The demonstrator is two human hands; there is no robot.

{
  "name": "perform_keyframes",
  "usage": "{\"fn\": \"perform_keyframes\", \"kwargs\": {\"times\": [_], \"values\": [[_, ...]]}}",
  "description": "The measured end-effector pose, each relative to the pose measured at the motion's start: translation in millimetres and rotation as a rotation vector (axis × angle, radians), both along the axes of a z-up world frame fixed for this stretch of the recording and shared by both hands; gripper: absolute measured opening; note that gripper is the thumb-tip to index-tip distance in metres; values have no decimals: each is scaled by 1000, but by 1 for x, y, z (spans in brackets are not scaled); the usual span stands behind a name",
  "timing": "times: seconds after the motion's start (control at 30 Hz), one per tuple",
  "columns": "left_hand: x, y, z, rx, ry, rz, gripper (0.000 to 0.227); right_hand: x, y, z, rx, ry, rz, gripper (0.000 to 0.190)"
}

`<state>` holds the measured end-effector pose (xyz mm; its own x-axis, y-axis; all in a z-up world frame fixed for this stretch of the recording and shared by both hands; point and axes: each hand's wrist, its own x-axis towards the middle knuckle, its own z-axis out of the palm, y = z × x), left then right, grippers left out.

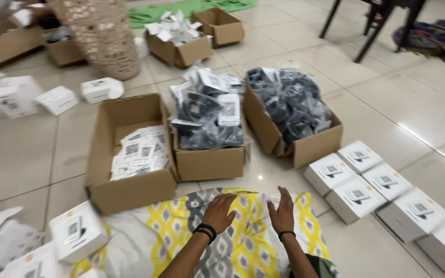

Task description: The person packs electronic components into retail boxes and applies QR labels.

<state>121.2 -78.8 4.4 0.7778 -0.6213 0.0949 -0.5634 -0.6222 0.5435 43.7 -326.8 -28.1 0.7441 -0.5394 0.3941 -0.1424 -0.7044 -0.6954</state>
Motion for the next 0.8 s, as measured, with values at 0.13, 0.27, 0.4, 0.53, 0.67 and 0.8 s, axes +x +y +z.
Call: {"fn": "perform_keyframes", "kwargs": {"times": [0.13, 0.27, 0.4, 0.53, 0.67, 0.8], "values": [[-13, 108, 24, -36, -23, 207, 57, 30, 105, -7, 10, 141, 375, 64], [-29, 218, 20, -19, -80, 413, 54, 47, 219, -20, 34, 160, 705, 62], [-60, 318, 24, 29, -114, 643, 56, 30, 341, 17, 59, 282, 930, 55], [-107, 389, 36, 216, 20, 1082, 58, 18, 433, 5, 160, 495, 1149, 59], [-147, 432, 24, 186, 360, 1460, 62, 14, 489, -25, 16, 851, 1152, 70], [-152, 465, -67, -65, 607, 1444, 64, 10, 502, -28, -4, 829, 1094, 80]]}}
